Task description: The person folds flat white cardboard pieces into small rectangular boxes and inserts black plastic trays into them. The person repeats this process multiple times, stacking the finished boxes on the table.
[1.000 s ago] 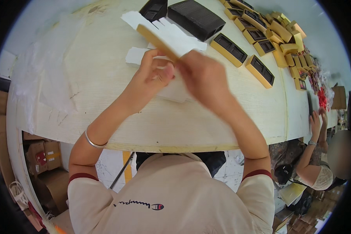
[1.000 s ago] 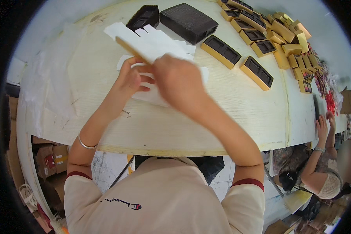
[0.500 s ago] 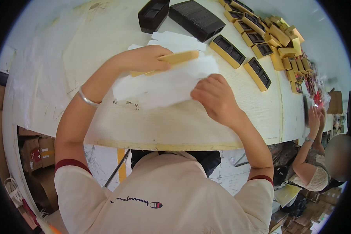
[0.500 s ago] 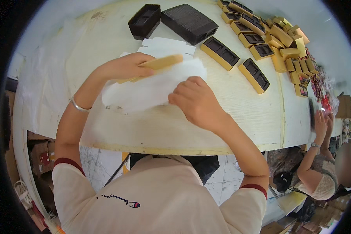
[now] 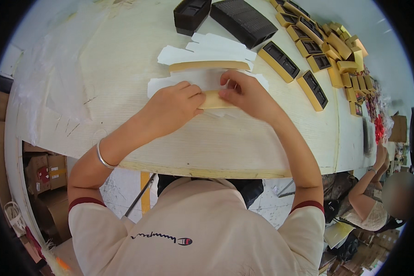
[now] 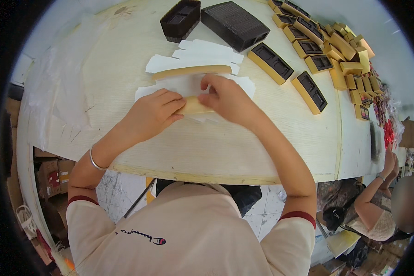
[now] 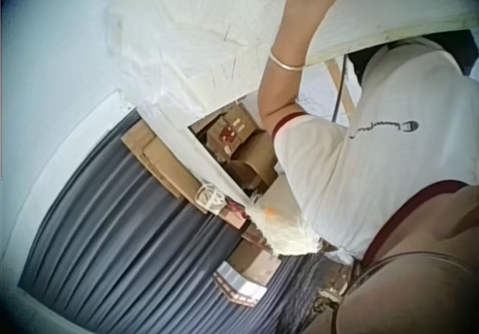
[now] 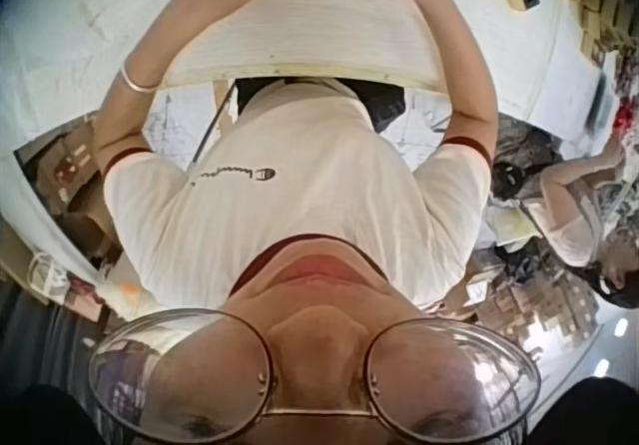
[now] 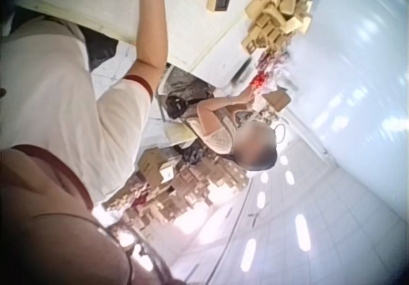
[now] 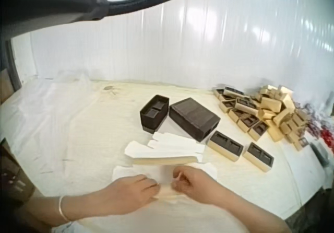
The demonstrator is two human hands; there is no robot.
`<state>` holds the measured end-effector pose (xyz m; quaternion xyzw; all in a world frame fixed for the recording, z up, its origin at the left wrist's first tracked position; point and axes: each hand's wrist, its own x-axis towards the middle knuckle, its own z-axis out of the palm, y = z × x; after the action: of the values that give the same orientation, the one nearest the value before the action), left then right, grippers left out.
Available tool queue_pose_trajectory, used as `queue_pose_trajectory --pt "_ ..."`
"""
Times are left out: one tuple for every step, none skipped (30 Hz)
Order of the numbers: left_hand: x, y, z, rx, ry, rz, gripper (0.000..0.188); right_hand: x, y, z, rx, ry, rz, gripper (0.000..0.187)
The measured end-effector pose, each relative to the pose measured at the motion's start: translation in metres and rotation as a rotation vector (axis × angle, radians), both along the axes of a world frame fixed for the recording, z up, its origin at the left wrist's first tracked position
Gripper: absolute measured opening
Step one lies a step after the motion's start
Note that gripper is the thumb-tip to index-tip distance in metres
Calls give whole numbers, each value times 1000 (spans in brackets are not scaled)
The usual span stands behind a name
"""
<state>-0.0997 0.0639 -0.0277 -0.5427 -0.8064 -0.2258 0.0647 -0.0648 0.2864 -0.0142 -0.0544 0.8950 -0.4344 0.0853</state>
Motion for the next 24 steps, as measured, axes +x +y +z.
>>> queue_pose_trajectory --pt "-2 0 0 15 -19 12 19 5 -2 0 156 281 41 21" --pt "-5 0 1 30 -38 25 17 13 -3 0 311 562 83 22" --pt "-6 0 1 44 -57 35 16 20 -4 0 466 842 124 24" --pt "-6 0 0 37 -72 61 14 26 -3 -4 474 734 195 21" --pt "-4 1 0 31 -88 87 13 25 -3 -8 463 685 209 19" --pt "-2 1 -1 23 -103 112 12 23 -4 -12 452 636 221 16" --pt "-5 2 -2 -17 -107 133 12 21 -5 -14 441 587 233 13" --pt "-12 4 -4 -57 -111 154 12 15 -5 -15 420 511 211 11" --pt "-18 5 -4 -99 -114 178 11 6 -5 -15 395 438 189 9" --pt "-22 9 -3 -152 -186 228 12 -3 -5 -14 372 365 167 8" --pt "-25 15 -1 -206 -257 278 12 -10 -4 -11 357 284 183 8" --pt "-27 18 0 -259 -325 329 12 -19 -3 -6 340 205 199 8" --pt "-22 17 2 -244 -196 321 13 -23 -2 -2 324 126 215 8" --pt "-12 14 3 -228 -67 311 14 -21 -4 0 318 90 183 7" --pt "-7 13 6 -208 60 300 15 -19 -4 -1 322 124 181 7" --pt "-9 12 13 -53 92 302 17 -16 -3 -3 326 157 179 6" --pt "-12 9 25 102 124 301 18 -13 -2 -5 331 189 175 7" --pt "-14 3 31 252 157 311 20 -10 -6 -6 383 284 202 6" --pt "-23 -1 31 232 115 321 20 -5 -10 -6 436 377 225 6" --pt "-41 -3 30 212 72 331 21 1 -15 -6 487 472 248 7" --pt "-58 -6 28 192 35 345 23 7 -23 -5 626 569 246 9" --pt "-66 -7 23 61 -179 304 23 12 -32 -4 766 669 239 12" --pt "-67 -7 21 -36 -306 267 23 16 -39 -3 906 770 229 14" --pt "-63 0 28 -136 -434 221 23 18 -44 -3 911 860 216 20"
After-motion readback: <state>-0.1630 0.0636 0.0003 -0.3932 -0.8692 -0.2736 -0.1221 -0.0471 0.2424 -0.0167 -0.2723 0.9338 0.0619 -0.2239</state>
